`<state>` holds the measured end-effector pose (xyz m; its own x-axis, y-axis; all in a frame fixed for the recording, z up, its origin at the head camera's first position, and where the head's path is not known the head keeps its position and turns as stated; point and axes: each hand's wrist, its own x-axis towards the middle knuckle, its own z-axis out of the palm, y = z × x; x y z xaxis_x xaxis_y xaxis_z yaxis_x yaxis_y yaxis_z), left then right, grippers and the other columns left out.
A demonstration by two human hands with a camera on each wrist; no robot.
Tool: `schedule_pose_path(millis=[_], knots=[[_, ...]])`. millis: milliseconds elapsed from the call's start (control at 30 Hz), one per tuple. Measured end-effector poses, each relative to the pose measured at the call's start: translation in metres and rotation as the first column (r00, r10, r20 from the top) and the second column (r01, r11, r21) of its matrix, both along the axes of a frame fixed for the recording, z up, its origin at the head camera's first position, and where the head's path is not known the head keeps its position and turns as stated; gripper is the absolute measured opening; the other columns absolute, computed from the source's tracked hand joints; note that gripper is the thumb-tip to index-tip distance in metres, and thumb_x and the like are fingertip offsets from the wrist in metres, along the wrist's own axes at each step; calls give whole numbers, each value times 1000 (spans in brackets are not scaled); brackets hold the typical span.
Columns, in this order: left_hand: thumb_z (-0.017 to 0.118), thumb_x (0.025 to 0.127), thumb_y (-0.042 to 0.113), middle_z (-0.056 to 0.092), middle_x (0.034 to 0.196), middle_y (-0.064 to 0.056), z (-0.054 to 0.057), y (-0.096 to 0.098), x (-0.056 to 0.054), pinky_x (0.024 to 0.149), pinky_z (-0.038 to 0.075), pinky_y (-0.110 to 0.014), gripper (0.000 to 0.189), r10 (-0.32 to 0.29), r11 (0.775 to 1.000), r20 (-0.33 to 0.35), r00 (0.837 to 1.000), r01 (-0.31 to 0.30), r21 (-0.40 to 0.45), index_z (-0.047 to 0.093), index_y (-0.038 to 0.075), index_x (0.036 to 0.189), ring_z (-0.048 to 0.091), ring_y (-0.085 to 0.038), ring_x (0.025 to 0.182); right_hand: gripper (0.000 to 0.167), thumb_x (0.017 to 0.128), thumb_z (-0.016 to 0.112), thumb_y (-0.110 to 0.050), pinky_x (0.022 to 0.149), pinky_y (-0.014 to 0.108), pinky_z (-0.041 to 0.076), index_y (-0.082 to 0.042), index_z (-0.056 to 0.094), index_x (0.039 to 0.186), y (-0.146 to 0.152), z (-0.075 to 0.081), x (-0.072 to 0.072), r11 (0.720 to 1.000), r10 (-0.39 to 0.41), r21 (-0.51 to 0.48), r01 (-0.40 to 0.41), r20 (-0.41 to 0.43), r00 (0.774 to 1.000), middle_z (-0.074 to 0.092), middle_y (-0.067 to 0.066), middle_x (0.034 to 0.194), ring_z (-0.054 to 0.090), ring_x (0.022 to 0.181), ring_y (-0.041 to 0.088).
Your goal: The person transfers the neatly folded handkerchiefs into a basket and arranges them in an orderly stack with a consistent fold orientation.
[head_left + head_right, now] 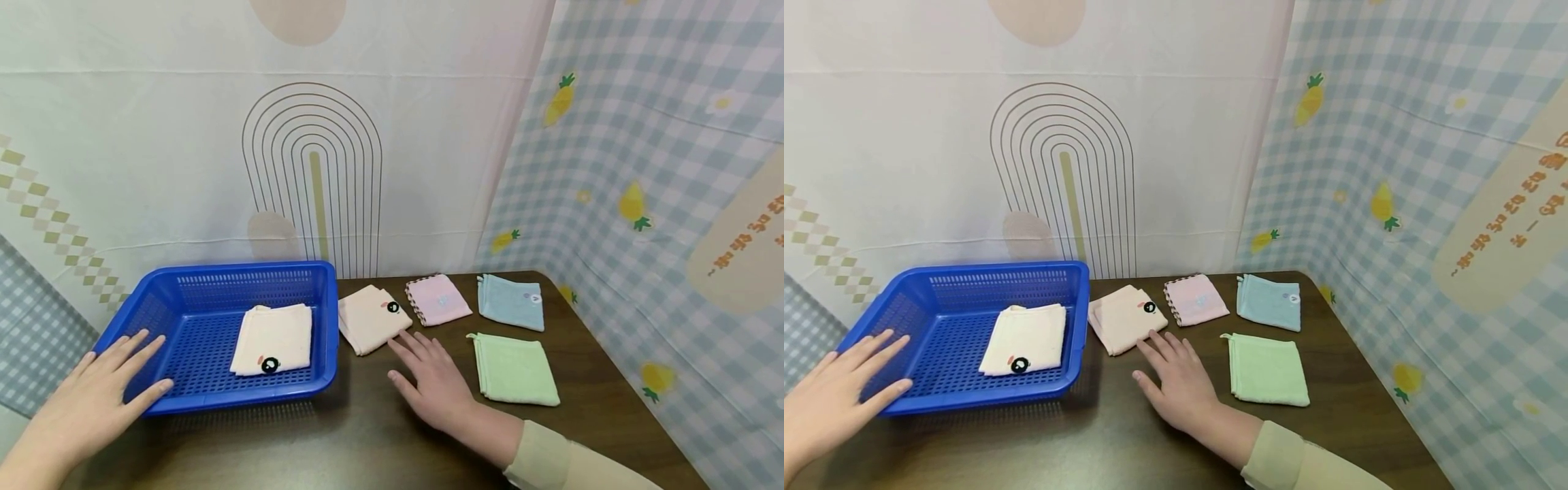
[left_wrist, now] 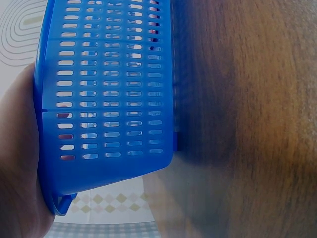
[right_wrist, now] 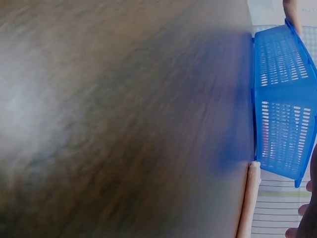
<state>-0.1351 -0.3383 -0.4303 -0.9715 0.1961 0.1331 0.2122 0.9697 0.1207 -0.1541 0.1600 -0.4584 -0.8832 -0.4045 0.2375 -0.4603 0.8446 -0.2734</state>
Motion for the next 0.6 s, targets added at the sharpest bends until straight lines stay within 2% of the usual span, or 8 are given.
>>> schedule_pose_path(millis=[200,367,600], knots=[[52,96,60,25,155,-33,0,1,0,109,-28,-51,83,5,1000,8,1000,-5,-2,32,4,154,17,-57,141,54,102,48,-48,118,51,22,-24,44,151,8,-1,1,1000,-14,5,14,-3,1000,35,2,159,30,146,29],[52,96,61,25,155,-33,1,1,0,108,-28,-50,84,3,1000,13,1000,-3,-5,32,4,154,16,-57,141,57,103,42,-53,118,51,22,-24,43,152,15,-2,2,1000,-25,11,25,5,1000,36,4,159,32,145,32],[51,96,61,24,154,-35,0,0,0,108,-28,-53,84,9,1000,22,1000,-9,-8,32,3,154,16,-57,140,55,102,46,-50,118,53,23,-23,45,151,23,-2,3,999,-42,4,42,10,999,37,4,158,34,144,34]])
